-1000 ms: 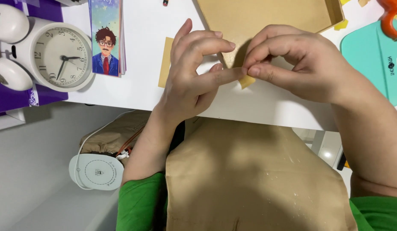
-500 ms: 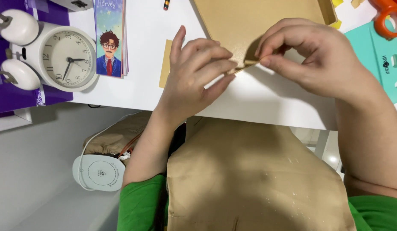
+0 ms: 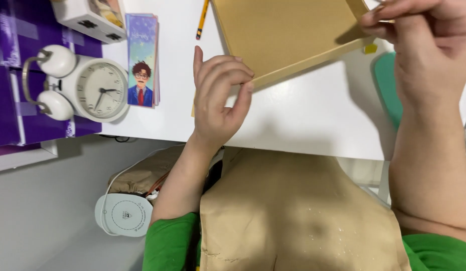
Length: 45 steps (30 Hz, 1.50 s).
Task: Assembling a cardboard box by folding the sides and securing them with adhesive strips.
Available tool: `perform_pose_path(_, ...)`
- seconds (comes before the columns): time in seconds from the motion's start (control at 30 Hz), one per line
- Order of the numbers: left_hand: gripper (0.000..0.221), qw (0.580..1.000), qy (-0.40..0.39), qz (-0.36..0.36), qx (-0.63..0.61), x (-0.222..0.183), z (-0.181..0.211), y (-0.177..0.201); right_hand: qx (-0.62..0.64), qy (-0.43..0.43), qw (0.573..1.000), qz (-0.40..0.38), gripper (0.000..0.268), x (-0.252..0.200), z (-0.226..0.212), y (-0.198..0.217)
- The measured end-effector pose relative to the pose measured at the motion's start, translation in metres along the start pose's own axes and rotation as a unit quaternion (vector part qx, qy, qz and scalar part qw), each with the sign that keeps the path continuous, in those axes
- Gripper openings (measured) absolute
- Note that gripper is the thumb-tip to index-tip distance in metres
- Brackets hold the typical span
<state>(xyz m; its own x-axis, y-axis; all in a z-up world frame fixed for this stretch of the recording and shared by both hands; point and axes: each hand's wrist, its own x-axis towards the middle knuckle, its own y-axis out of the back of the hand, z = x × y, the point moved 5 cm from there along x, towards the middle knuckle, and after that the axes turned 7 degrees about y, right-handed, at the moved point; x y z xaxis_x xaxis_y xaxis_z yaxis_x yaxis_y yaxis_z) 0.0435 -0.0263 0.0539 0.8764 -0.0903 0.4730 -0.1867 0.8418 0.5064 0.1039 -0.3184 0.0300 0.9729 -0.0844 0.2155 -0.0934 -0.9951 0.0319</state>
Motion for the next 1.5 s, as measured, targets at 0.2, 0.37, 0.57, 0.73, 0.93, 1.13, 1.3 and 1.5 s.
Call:
perform_pose_path(0.2, 0.016, 0.997, -0.017, 0.020, -0.075, 0.016, 0.016, 0.015, -0.003, 0.216, 0.975, -0.043, 0.018, -0.004, -0.037, -0.001)
perform_pose_path(0.37, 0.017, 0.996, -0.034, 0.015, -0.082, 0.016, 0.018, 0.005, -0.200, 0.370, 0.881, -0.216, 0.047, -0.010, -0.078, -0.034)
perform_pose_path(0.57, 0.015, 0.994, -0.073, -0.025, -0.081, 0.012, 0.007, 0.004, -0.199, 0.327, 0.883, -0.273, 0.010, -0.009, -0.072, -0.038)
perform_pose_path(0.73, 0.033, 0.990, -0.097, -0.079, -0.072, 0.007, -0.004, 0.001, -0.181, 0.306, 0.887, -0.294, 0.008, -0.007, -0.075, -0.040)
perform_pose_path(0.93, 0.019, 0.980, -0.153, -0.059, -0.114, 0.010, 0.004, 0.010, -0.173, 0.288, 0.892, -0.303, 0.008, -0.005, -0.075, -0.042)
perform_pose_path(1.13, 0.032, 0.958, -0.285, -0.025, 0.010, 0.009, 0.018, 0.009, -0.167, 0.279, 0.888, -0.325, 0.008, -0.002, -0.077, -0.040)
perform_pose_path(1.3, 0.021, 0.940, -0.324, 0.020, 0.100, 0.011, 0.027, 0.010, -0.179, 0.262, 0.890, -0.328, 0.008, -0.002, -0.073, -0.037)
perform_pose_path(1.5, 0.067, 0.958, -0.284, -0.042, -0.017, -0.011, -0.010, -0.004, -0.170, 0.257, 0.887, -0.344, 0.007, -0.001, -0.077, -0.039)
